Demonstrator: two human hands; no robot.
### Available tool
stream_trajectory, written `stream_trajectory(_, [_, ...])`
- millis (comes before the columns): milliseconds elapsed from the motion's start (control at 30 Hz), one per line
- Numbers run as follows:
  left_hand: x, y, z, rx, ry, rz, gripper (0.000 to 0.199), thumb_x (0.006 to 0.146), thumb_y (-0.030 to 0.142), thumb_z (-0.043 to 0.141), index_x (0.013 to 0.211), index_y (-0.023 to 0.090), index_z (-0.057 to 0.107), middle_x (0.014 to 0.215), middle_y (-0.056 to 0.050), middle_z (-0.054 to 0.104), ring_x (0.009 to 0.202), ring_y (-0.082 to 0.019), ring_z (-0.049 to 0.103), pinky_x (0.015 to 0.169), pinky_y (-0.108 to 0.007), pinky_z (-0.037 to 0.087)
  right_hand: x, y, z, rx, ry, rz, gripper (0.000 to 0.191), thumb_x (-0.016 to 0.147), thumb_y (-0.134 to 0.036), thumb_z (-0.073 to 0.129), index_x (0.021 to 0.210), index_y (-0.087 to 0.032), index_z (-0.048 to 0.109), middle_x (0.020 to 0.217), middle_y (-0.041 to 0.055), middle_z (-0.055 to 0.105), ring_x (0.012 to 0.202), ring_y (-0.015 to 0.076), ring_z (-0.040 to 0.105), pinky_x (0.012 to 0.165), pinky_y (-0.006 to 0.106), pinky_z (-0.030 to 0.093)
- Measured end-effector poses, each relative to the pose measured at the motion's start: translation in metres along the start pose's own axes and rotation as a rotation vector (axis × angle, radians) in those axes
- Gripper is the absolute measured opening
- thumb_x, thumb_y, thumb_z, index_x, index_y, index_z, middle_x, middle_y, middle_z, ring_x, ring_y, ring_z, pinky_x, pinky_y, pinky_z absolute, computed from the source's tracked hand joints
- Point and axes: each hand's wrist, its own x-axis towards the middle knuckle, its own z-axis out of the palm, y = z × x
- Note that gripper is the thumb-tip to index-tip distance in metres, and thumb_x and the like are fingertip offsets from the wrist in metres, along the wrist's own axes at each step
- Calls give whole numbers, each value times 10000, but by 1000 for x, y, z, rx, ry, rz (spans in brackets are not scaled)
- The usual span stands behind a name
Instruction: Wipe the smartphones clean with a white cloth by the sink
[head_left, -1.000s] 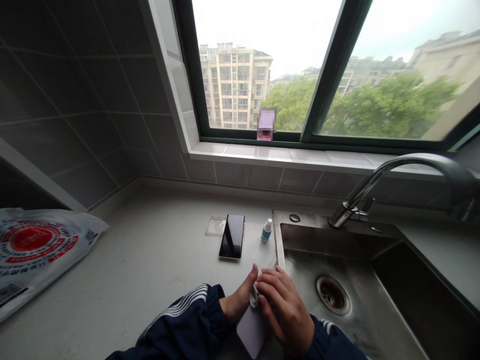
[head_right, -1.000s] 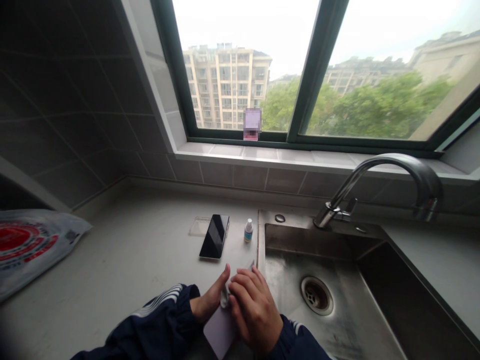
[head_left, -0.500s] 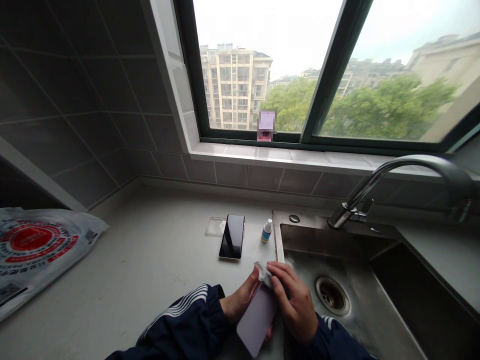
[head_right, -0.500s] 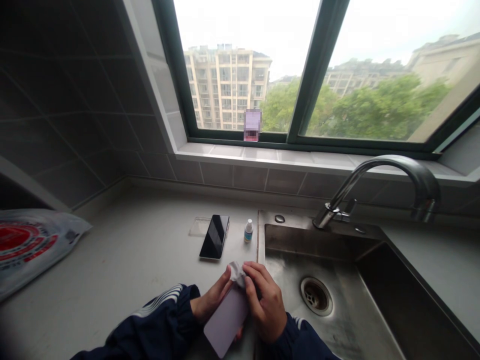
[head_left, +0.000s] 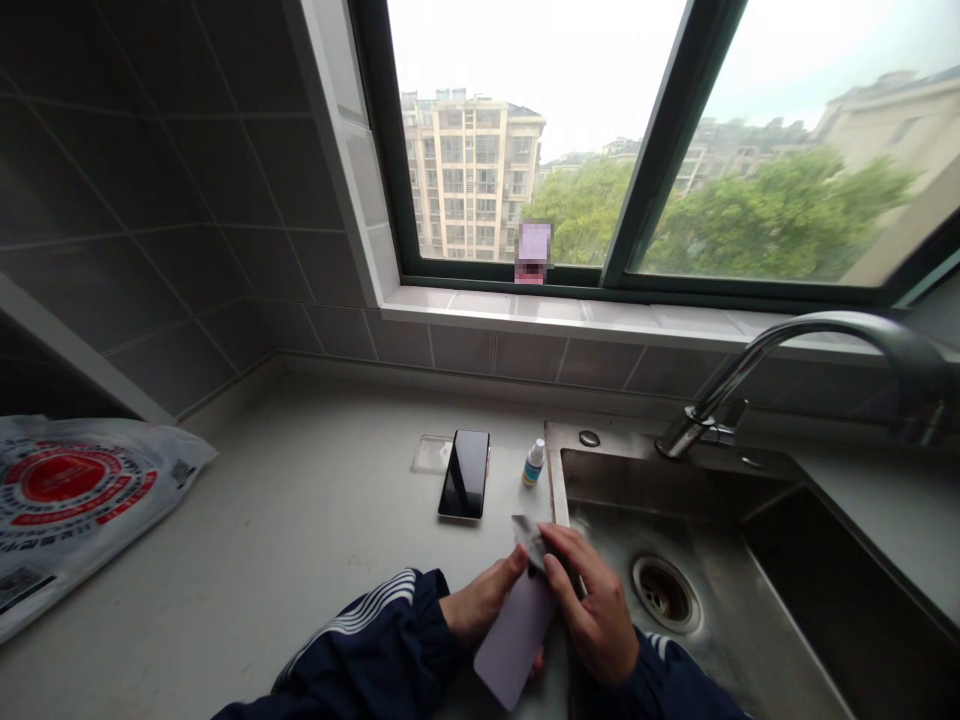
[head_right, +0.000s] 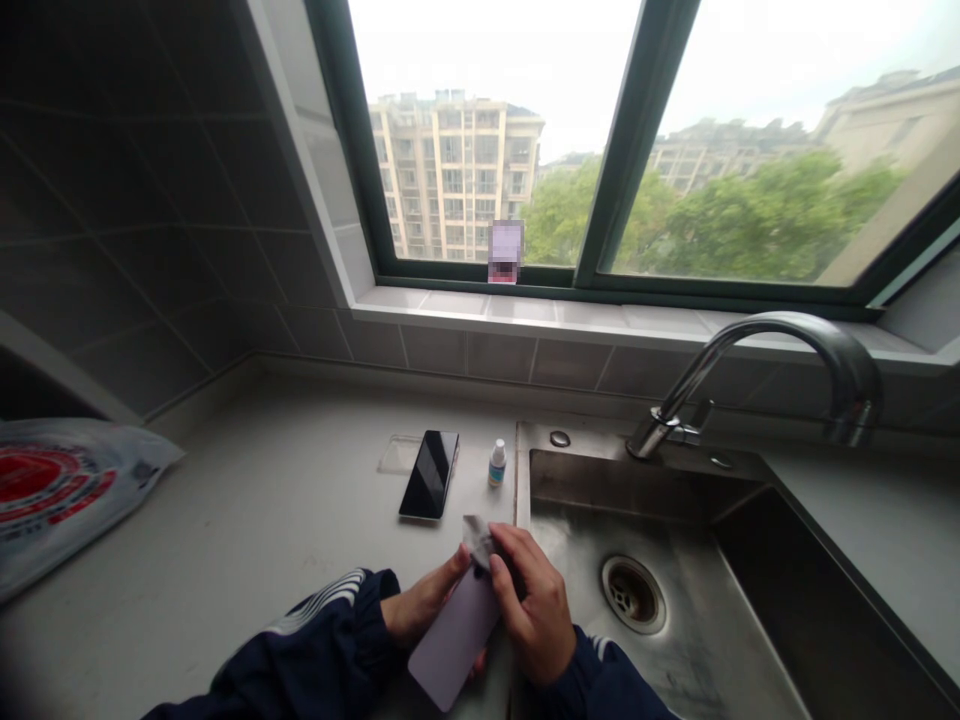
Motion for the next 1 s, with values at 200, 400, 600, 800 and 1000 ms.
stream_trajectory(200, [-1, 1, 2, 5, -18, 62, 804, 709, 816, 445, 1007, 85, 597, 595, -102, 664, 436, -176, 608, 412, -257, 482, 3, 3, -4, -30, 33, 29, 269, 949, -289, 506, 1173, -233, 645, 1147, 69, 667, 1069, 233, 636, 930, 344, 513])
stream_trajectory(400, [4, -5, -4, -62, -37, 88, 821, 745, 799, 410, 1132, 87, 543, 641, -130, 684, 502, -210, 651, 435, -278, 504, 4, 8, -6, -55, 66, 28, 220, 944, -280, 515, 1070, -220, 685, 1055, 76, 691, 1014, 240, 648, 908, 368, 515])
stream_trajectory(600, [1, -1, 0, -11, -5, 107, 774, 746, 774, 454, 1012, 63, 606, 609, -118, 663, 484, -193, 637, 443, -271, 503, 0, 7, -2, -40, 11, -53, 327, 940, -233, 517, 1257, -229, 597, 1218, 75, 636, 1151, 245, 584, 986, 383, 479])
stream_trajectory(800, [0, -1, 4, 12, -12, 150, 694, 731, 736, 533, 912, 71, 607, 600, -118, 660, 474, -181, 631, 440, -253, 502, 0, 8, -3, -18, -7, -121, 368, 934, -195, 521, 1296, -231, 572, 1251, 72, 626, 1192, 245, 556, 1022, 406, 454])
stream_trajectory(1000, [7, -5, 2, -66, -27, 296, 711, 747, 652, 604, 1200, 122, 465, 639, -91, 672, 513, -216, 655, 446, -285, 515, 8, 9, -12, 6, 63, -82, 271, 927, -204, 535, 1155, -230, 678, 1092, 78, 691, 1068, 242, 620, 927, 388, 513])
